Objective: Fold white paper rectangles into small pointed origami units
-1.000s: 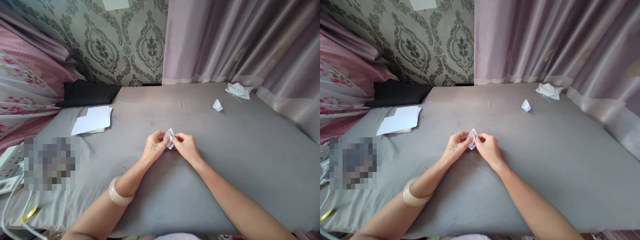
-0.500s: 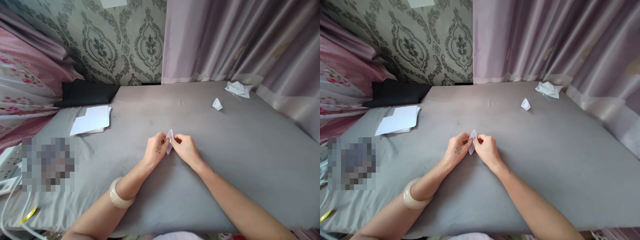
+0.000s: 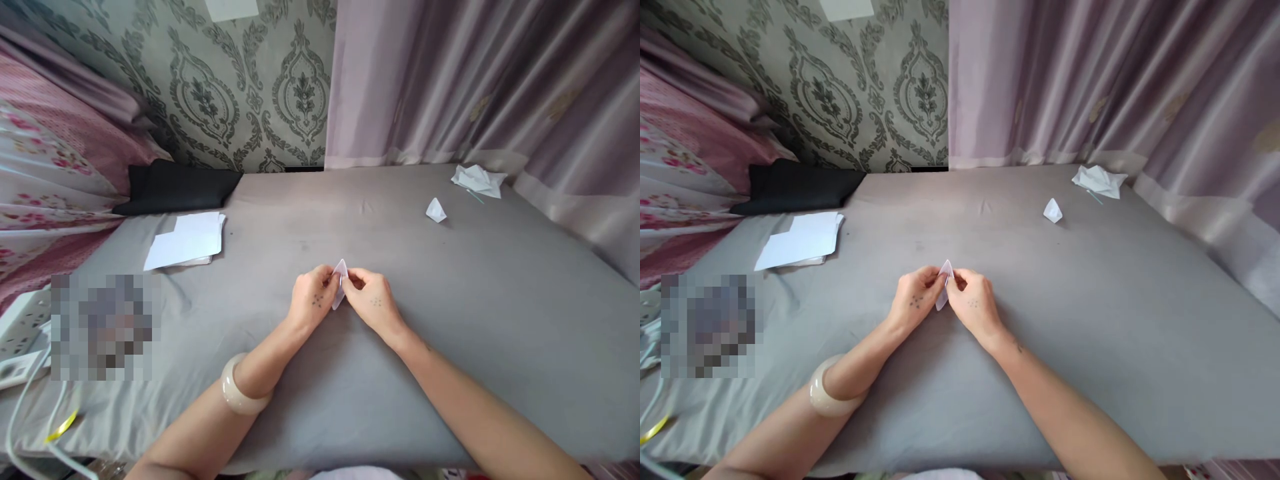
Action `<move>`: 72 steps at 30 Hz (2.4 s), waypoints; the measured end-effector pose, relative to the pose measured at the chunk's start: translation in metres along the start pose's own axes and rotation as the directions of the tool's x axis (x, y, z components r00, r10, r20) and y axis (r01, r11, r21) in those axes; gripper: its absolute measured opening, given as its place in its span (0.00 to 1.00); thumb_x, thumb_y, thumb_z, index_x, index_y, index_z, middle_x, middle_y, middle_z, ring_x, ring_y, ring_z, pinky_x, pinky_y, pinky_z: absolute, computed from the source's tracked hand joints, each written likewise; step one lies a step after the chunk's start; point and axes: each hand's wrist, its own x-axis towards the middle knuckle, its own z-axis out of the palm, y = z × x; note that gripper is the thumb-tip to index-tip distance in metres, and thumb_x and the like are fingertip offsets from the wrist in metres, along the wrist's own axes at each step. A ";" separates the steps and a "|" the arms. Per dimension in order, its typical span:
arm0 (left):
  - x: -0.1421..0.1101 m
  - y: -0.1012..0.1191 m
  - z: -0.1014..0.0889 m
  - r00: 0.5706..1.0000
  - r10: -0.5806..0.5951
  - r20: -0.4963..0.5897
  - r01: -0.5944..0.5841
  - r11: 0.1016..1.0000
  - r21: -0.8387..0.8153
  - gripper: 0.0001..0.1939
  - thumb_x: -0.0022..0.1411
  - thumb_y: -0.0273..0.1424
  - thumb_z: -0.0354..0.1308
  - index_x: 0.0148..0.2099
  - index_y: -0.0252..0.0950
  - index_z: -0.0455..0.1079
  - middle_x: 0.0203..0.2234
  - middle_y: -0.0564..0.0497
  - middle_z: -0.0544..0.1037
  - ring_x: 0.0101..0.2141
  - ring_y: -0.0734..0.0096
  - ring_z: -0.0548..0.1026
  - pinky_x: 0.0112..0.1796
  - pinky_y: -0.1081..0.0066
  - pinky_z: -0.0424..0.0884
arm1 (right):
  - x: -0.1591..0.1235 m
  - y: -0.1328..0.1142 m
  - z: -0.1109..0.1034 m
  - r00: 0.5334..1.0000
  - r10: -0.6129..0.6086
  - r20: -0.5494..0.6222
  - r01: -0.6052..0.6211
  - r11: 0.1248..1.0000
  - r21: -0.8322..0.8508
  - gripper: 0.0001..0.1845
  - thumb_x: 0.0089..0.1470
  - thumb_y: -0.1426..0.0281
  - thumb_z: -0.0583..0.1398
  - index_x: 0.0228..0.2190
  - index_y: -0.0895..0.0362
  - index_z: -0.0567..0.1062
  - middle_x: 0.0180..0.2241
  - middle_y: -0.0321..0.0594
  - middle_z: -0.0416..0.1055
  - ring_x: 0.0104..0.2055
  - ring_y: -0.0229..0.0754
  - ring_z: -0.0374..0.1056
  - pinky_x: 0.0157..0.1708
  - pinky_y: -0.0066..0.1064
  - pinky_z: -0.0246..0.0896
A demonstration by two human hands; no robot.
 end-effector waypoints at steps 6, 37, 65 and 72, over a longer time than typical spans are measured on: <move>0.001 0.000 -0.001 0.997 -0.073 -0.032 0.072 0.997 -0.033 0.14 0.61 0.37 0.53 0.31 0.35 0.74 0.21 0.51 0.77 0.22 0.74 0.71 0.24 0.76 0.61 | -0.002 -0.003 0.000 1.000 -0.024 0.016 0.025 0.999 -0.035 0.12 0.54 0.65 0.56 0.33 0.56 0.79 0.32 0.41 0.79 0.35 0.43 0.74 0.37 0.32 0.67; -0.003 0.005 -0.001 0.991 0.103 0.089 -0.096 0.992 -0.086 0.16 0.58 0.24 0.50 0.43 0.35 0.76 0.32 0.48 0.74 0.32 0.71 0.72 0.34 0.73 0.67 | 0.001 -0.001 -0.005 0.996 -0.023 0.087 0.037 0.988 -0.153 0.16 0.51 0.73 0.53 0.34 0.56 0.80 0.36 0.44 0.74 0.38 0.43 0.70 0.41 0.35 0.63; 0.013 -0.004 -0.004 0.951 -0.260 0.168 0.260 0.376 -0.890 0.11 0.47 0.32 0.70 0.33 0.34 0.76 0.29 0.52 0.77 0.31 0.76 0.73 0.36 0.74 0.68 | 0.002 -0.003 -0.003 0.980 0.119 0.159 -0.162 0.943 0.290 0.19 0.50 0.57 0.62 0.37 0.58 0.79 0.33 0.42 0.78 0.34 0.41 0.72 0.33 0.31 0.66; 0.012 -0.004 -0.004 0.946 -0.244 0.215 0.292 0.344 -0.893 0.13 0.48 0.32 0.69 0.37 0.33 0.77 0.28 0.52 0.76 0.29 0.78 0.72 0.34 0.75 0.67 | 0.003 0.004 0.000 0.995 0.036 0.098 -0.055 0.978 0.203 0.16 0.53 0.59 0.59 0.34 0.59 0.79 0.27 0.39 0.76 0.28 0.38 0.68 0.31 0.30 0.63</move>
